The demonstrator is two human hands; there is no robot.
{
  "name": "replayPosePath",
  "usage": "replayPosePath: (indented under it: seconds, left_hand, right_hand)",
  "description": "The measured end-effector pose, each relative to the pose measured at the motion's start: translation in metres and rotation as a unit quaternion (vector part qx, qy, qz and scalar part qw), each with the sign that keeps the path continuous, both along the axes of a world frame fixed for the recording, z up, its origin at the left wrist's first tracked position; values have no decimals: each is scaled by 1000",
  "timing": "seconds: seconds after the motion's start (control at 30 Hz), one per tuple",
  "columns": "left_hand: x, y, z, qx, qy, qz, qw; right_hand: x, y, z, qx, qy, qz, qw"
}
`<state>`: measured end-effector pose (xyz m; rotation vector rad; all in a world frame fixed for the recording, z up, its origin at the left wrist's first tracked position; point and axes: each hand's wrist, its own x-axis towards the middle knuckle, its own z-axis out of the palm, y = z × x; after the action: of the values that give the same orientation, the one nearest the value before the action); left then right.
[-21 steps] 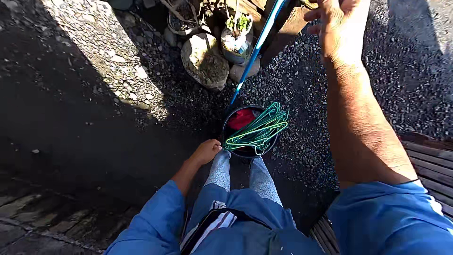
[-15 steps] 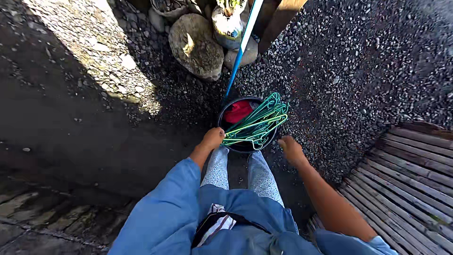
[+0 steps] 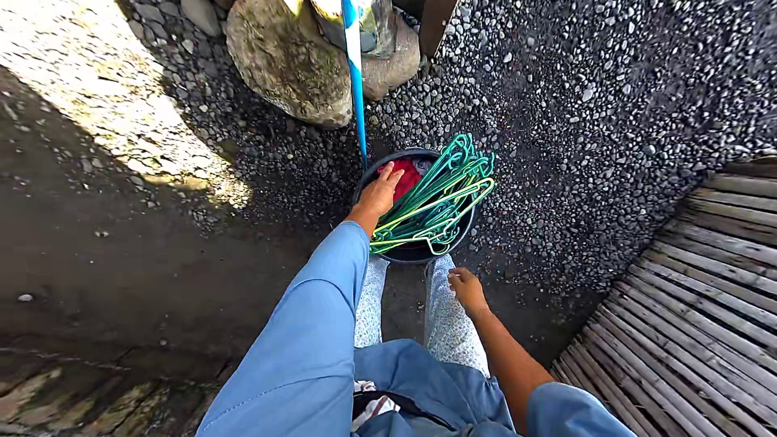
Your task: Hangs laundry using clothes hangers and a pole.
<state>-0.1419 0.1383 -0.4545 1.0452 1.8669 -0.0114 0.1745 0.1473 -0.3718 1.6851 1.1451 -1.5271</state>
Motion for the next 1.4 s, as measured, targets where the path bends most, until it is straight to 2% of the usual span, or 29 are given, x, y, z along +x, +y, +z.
replayPosePath:
  seconds: [0.07,0.13,0.3,0.43,0.53,0.67,0.9,1.0,1.17,1.27,1.4]
  left_hand:
    - [-3,0,-15,-22,-1,-8,1000]
    - [-3,-3,-29,-54,8,11,998]
    - [3,-11,-30,-108,65,75,989]
    - [1,-17,-20,-179,82,23,980]
    - [2,-29,-23,-155,73,41,984]
    - [10,-42,-17,-86,76,117,986]
    - [22,-77,7,25,58,253,965]
    - [26,-88,27,69,66,309,946]
    - [24,-105,67,146,85,382,909]
    - [15,-115,100,217,81,388,892]
    - [3,-120,155,297,64,378,875]
  right_hand:
    - [-23,0,-12,-34,-4,-189,981]
    - [-44,-2,-23,-71,-18,-301,951]
    - [-95,-12,-51,-127,-40,-429,893]
    - [-123,-19,-64,-122,-61,-499,856]
    - [-125,-26,-65,-84,-48,-513,853]
    - [-120,-29,-60,-43,-27,-455,889]
    - [-115,-31,-63,-6,-52,-466,883]
    - [-104,-36,-60,-4,-33,-505,863]
    - [-57,-57,-47,-8,115,-571,812]
    - [-24,-59,-35,-19,172,-572,802]
    - [5,-36,-6,-5,225,-582,782]
